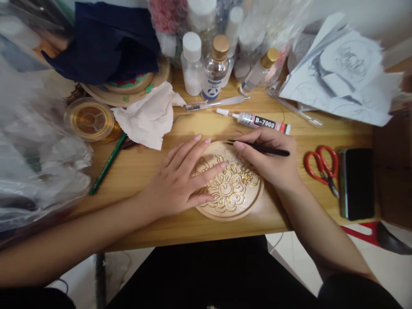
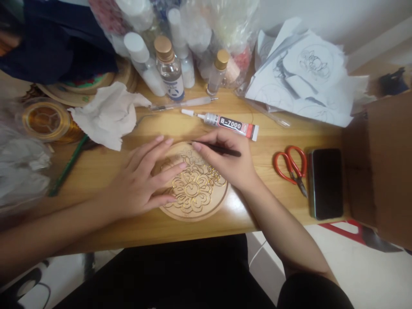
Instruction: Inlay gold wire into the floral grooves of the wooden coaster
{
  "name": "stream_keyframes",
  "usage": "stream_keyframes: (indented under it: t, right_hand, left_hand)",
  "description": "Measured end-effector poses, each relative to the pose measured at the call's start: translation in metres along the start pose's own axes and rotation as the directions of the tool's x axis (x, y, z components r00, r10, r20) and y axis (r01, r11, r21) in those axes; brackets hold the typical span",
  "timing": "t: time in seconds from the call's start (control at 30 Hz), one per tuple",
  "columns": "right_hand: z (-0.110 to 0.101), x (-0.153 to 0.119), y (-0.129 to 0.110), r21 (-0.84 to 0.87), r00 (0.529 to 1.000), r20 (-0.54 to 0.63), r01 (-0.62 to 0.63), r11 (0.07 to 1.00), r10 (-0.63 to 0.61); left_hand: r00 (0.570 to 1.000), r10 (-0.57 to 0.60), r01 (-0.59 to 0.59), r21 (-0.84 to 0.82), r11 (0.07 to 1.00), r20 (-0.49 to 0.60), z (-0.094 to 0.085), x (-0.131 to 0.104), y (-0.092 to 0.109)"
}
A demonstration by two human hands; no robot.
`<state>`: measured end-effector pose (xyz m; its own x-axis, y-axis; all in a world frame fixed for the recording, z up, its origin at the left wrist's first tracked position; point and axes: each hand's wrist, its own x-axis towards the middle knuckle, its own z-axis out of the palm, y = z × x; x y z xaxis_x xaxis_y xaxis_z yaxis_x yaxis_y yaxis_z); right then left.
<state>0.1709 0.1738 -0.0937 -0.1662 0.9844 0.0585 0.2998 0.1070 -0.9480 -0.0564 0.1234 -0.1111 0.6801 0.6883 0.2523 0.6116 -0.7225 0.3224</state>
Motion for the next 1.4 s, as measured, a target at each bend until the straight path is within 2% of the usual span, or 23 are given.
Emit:
stream_keyframes:
  t: [0.17, 0.6, 1.13, 1.4]
  right_hand:
    - [0.0003, -0.0003, 0.0009, 0.022, 1.0, 0.002, 0.007, 1.0, -0.007]
    - [-0.0003, 0.0002, -0.0008, 0.01, 1.0, 0.002, -0.007, 1.0, 0.007]
    - [-0.0003, 0.0002, -0.0017, 0.025, 0.999, 0.012, -0.03, 0.999, 0.029]
    - [-0.0008, 0.0002, -0.0021, 0.006, 1.0, 0.011, -0.027, 1.0, 0.027]
  left_hand:
    - [0.998, -0.04, 0.04, -0.009, 0.999, 0.041, -0.0012, 0.0003, 0.0019]
    - [1.0, -0.024, 0.024, -0.028, 0.999, -0.002, 0.0002, -0.0003, 0.0013]
    - [1.0, 0.0, 0.0, -0.029, 1.0, 0.003, -0.0006, -0.0001, 0.0003]
    - [0.999, -0.028, 0.029, -0.051, 0.998, 0.025, 0.0, -0.0008, 0.0005]
